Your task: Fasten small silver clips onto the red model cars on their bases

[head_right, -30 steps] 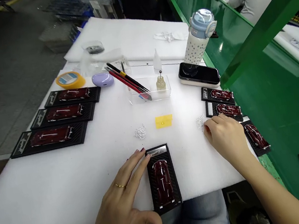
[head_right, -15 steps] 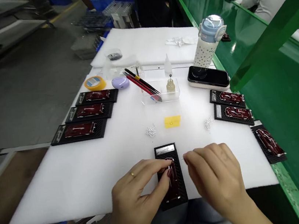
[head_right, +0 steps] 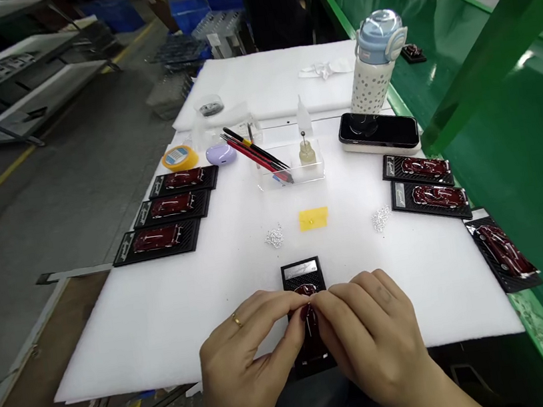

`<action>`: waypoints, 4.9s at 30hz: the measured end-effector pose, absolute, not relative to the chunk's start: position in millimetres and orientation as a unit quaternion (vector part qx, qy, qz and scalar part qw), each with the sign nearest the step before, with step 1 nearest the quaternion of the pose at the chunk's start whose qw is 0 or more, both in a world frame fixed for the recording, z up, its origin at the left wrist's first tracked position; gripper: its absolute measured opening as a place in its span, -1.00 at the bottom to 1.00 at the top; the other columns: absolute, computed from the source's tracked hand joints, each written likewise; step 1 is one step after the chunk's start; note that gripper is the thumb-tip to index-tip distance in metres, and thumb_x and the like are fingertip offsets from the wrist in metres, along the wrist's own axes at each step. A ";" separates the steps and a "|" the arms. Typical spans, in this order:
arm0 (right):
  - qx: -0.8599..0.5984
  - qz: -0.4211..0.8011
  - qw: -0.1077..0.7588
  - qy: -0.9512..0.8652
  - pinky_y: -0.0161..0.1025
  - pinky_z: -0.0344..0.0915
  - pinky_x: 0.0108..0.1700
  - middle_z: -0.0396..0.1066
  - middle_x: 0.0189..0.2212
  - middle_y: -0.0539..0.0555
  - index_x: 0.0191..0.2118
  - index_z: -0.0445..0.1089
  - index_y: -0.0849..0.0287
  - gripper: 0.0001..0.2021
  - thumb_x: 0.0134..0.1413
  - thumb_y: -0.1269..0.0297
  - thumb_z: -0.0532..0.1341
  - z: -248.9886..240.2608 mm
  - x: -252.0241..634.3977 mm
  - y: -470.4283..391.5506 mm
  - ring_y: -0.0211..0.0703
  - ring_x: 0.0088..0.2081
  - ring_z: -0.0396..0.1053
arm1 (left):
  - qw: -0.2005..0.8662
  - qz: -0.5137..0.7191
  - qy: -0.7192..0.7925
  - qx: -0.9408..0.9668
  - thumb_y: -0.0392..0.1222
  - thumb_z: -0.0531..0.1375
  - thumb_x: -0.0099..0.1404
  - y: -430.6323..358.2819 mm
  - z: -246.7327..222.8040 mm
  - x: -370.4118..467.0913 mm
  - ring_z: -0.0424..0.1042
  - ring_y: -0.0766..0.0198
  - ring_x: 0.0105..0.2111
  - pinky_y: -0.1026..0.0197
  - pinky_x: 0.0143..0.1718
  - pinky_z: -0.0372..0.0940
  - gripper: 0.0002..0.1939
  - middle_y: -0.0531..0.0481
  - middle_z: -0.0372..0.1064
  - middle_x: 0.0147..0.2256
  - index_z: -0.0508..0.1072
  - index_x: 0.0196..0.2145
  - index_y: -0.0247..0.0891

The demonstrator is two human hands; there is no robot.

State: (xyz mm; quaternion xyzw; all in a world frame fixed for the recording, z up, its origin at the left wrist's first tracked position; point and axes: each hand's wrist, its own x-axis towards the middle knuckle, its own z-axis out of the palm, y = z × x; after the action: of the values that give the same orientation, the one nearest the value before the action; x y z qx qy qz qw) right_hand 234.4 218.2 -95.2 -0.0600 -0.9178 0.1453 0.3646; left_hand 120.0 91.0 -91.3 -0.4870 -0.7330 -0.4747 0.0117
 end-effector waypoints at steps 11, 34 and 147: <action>-0.219 0.249 0.339 -0.881 -0.32 0.38 -0.31 0.48 -0.32 0.00 -0.08 0.44 0.13 -0.86 0.26 0.42 0.26 -134.2 252.8 249.3 -0.31 -0.37 0.40 | 0.167 -0.309 -0.703 -0.618 -0.33 0.16 0.39 160.3 -133.4 25.3 0.63 0.35 -0.33 0.35 -0.29 0.55 -0.81 0.04 0.64 -0.32 0.60 -0.29 -0.26; -0.211 0.280 0.298 -0.888 -0.35 0.37 -0.28 0.49 -0.30 -0.01 -0.08 0.44 0.14 -0.85 0.26 0.45 0.25 -133.5 252.7 246.9 -0.35 -0.34 0.42 | 0.165 -0.258 -0.708 -0.636 -0.35 0.15 0.40 160.3 -149.4 27.7 0.64 0.31 -0.25 0.31 -0.22 0.56 -0.82 0.00 0.64 -0.27 0.58 -0.26 -0.30; -0.188 -0.215 0.159 -0.945 -0.10 -0.06 -0.31 0.52 -0.51 0.11 -0.56 0.43 0.20 -0.67 0.25 0.42 0.16 -112.3 239.1 308.0 -0.05 -0.35 0.35 | 0.086 -0.484 -0.703 -0.514 0.17 0.20 0.36 40.2 -155.2 97.1 0.57 0.25 -0.06 0.26 0.01 0.52 -0.39 -0.10 0.55 -0.09 0.37 0.21 -0.27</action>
State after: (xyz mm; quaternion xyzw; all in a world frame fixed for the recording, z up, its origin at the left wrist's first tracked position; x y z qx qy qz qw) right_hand 239.1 308.0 -112.3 -0.1881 -0.9451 -0.2149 0.1588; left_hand 97.1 40.2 -155.2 -0.5137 -0.7030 -0.4843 0.0859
